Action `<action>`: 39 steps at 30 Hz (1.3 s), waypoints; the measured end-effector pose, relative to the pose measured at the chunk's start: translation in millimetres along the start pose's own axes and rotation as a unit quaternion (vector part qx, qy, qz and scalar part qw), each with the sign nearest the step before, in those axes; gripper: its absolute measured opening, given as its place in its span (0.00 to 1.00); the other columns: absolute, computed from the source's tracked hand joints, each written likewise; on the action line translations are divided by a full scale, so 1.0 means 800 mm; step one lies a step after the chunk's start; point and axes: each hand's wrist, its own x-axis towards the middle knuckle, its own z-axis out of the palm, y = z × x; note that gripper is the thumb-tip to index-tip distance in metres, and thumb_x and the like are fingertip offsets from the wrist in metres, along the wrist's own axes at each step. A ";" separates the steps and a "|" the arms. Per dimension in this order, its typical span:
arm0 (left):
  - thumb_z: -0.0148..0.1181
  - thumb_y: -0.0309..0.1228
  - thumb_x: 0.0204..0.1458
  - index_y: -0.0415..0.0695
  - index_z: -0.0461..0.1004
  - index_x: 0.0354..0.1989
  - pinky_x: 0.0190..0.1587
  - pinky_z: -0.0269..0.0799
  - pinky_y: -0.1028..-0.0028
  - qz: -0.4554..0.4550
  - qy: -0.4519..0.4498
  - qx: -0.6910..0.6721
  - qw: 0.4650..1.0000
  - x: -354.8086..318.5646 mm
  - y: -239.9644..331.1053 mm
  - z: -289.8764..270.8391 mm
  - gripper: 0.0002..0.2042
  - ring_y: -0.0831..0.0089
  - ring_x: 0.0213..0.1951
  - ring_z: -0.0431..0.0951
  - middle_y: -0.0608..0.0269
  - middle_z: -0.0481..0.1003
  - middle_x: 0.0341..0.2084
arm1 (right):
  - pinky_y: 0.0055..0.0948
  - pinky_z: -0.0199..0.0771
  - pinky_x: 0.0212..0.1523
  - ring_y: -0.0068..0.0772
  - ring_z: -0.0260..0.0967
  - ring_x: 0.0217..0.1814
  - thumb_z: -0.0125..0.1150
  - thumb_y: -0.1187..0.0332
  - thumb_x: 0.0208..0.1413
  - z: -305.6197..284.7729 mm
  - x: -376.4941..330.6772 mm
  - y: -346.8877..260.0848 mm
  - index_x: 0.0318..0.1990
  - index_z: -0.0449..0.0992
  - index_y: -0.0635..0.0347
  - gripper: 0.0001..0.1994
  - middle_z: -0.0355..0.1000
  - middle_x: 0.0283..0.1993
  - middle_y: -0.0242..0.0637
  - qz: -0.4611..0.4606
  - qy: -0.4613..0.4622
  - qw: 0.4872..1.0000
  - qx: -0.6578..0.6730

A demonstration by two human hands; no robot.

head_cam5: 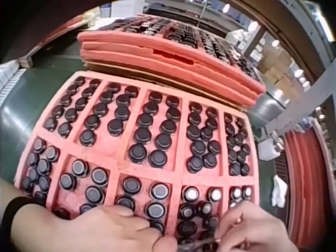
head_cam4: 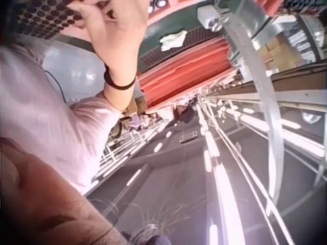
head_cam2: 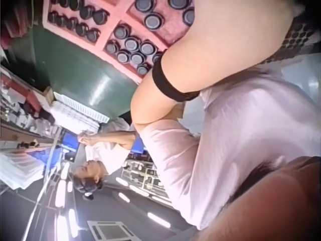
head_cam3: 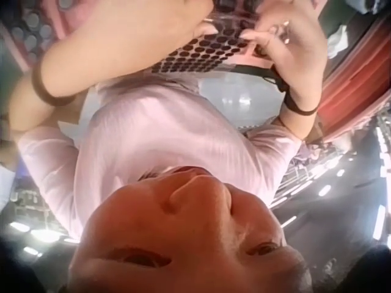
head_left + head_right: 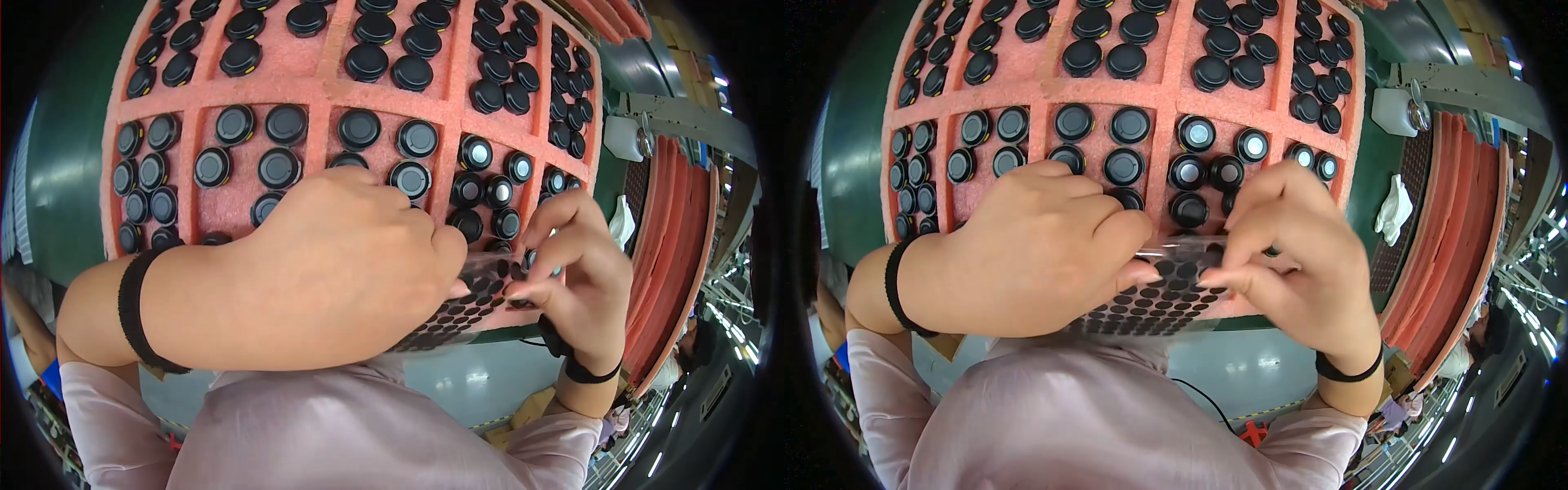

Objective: The person peels small black stickers from a transparent sheet and applies them one at a time to the center of round black components held in a pink foam tray.

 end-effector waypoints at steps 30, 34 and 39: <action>0.59 0.36 0.45 0.42 0.79 0.28 0.66 0.64 0.48 0.053 0.105 0.036 0.992 0.003 -0.016 0.031 0.10 0.59 0.57 0.77 0.49 0.81 0.48 | 0.22 0.59 0.36 0.20 0.57 0.33 0.66 0.78 0.55 0.026 0.055 0.007 0.34 0.73 0.64 0.06 0.63 0.34 0.28 0.303 -0.011 0.951 -0.057; 0.59 0.36 0.45 0.43 0.79 0.29 0.67 0.64 0.47 0.049 0.105 0.042 0.992 0.003 -0.015 0.032 0.10 0.59 0.57 0.77 0.49 0.81 0.48 | 0.22 0.60 0.36 0.20 0.59 0.33 0.66 0.78 0.55 0.025 0.053 0.009 0.34 0.73 0.64 0.06 0.63 0.35 0.27 0.292 -0.017 0.953 -0.076; 0.59 0.36 0.45 0.42 0.79 0.29 0.67 0.64 0.48 0.050 0.110 0.043 0.992 0.004 -0.016 0.033 0.10 0.59 0.57 0.77 0.50 0.81 0.47 | 0.22 0.60 0.36 0.19 0.60 0.34 0.66 0.79 0.55 0.027 0.054 0.008 0.34 0.73 0.64 0.06 0.64 0.34 0.27 0.297 -0.014 0.952 -0.074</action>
